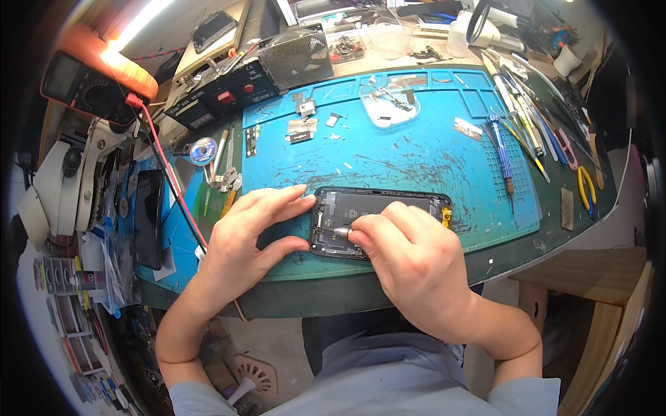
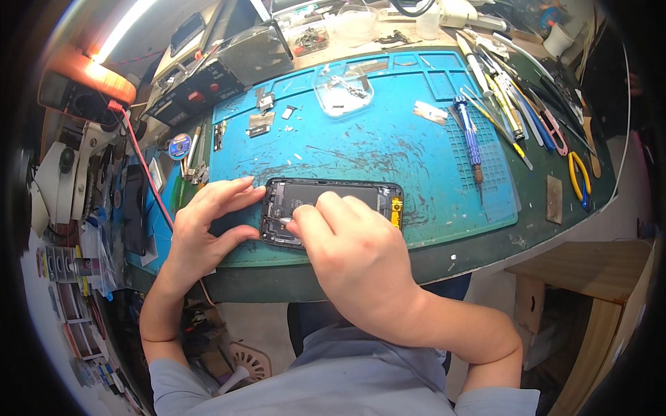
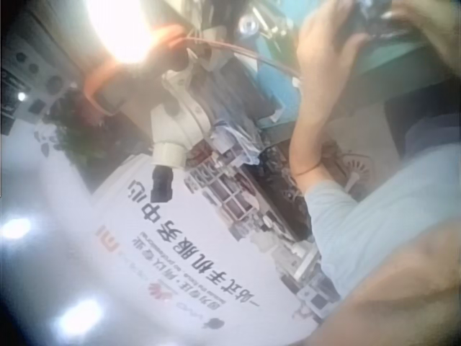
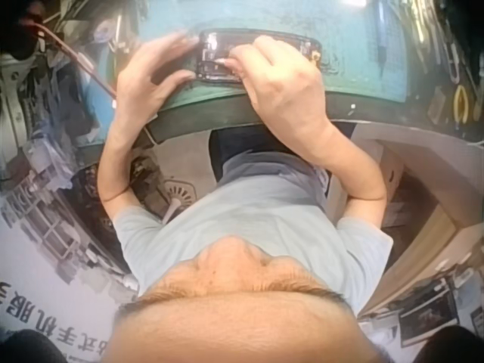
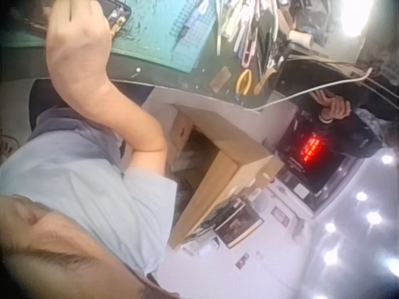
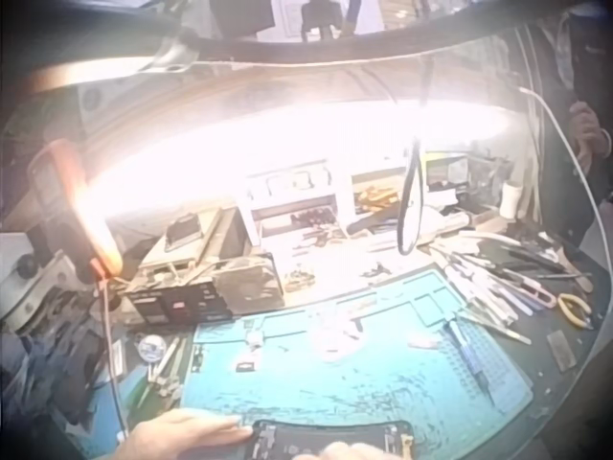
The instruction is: The person disassembles a smartphone on a workbench, using a screwdriver and tweezers to remove screws and small components. They carefully lift and set aside parts while working on the internal circuitry.
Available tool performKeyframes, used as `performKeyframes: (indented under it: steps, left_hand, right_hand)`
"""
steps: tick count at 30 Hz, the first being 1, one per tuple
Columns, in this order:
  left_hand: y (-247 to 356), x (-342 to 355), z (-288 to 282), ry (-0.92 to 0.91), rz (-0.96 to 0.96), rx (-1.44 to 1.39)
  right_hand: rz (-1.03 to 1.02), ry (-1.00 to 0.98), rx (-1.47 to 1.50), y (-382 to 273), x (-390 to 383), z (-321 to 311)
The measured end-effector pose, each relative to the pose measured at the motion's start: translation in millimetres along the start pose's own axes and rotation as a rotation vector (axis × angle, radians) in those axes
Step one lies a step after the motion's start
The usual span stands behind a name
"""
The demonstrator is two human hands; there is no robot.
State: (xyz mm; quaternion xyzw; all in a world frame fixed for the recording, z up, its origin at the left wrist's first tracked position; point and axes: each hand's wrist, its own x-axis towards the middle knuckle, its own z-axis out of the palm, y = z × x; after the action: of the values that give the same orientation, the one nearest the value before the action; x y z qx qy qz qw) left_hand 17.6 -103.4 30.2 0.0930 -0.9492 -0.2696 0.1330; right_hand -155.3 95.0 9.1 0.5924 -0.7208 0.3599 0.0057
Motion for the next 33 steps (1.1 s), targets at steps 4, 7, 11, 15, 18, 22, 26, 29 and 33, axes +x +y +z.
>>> performKeyframes:
  steps: [4, 7, 11, 15, 18, 22, 26, 29, 33]
  left_hand:
    - [-0.3, -1.7, 0.3, -0.009, -0.026, -0.02]
    - [0.1, -1.5, 0.0, -0.008, -0.022, -0.025]
    - [0.6, 0.9, 1.0, 0.013, 0.03, 0.01]
    - [0.8, 1.4, 1.4, 0.017, 0.033, 0.008]
    - [0.7, 0.0, 1.7, 0.019, 0.021, 0.005]
    - [0.2, -0.3, 1.3, 0.011, 0.0, -0.002]
    - [-1.5, -0.6, 1.4, 0.008, 0.001, 0.006]
    - [-0.4, -1.3, 1.4, 0.002, -0.011, 0.018]
    - [0.5, 0.3, 0.1, 0.01, 0.031, 0.018]
  right_hand:
    - [-0.021, 0.073, 0.039, 0.4, 3.7, 1.3]
    - [0.041, -0.012, -0.021, -7.7, 3.9, -2.5]
    - [0.024, -0.052, -0.029, -4.0, 2.3, -2.6]
    - [-0.065, 0.053, 0.01, 4.4, 6.8, 0.9]
    - [-0.021, 0.015, 0.013, -2.4, 6.5, -2.7]
    - [0.042, -0.129, -0.031, -5.3, 5.5, -6.5]
    - [-0.059, -0.001, 0.021, 5.1, 6.8, -2.8]
    - [0.011, -0.049, -0.015, -1.6, 6.2, -3.5]
    - [0.004, -0.107, -0.034, 0.3, 5.2, -5.6]
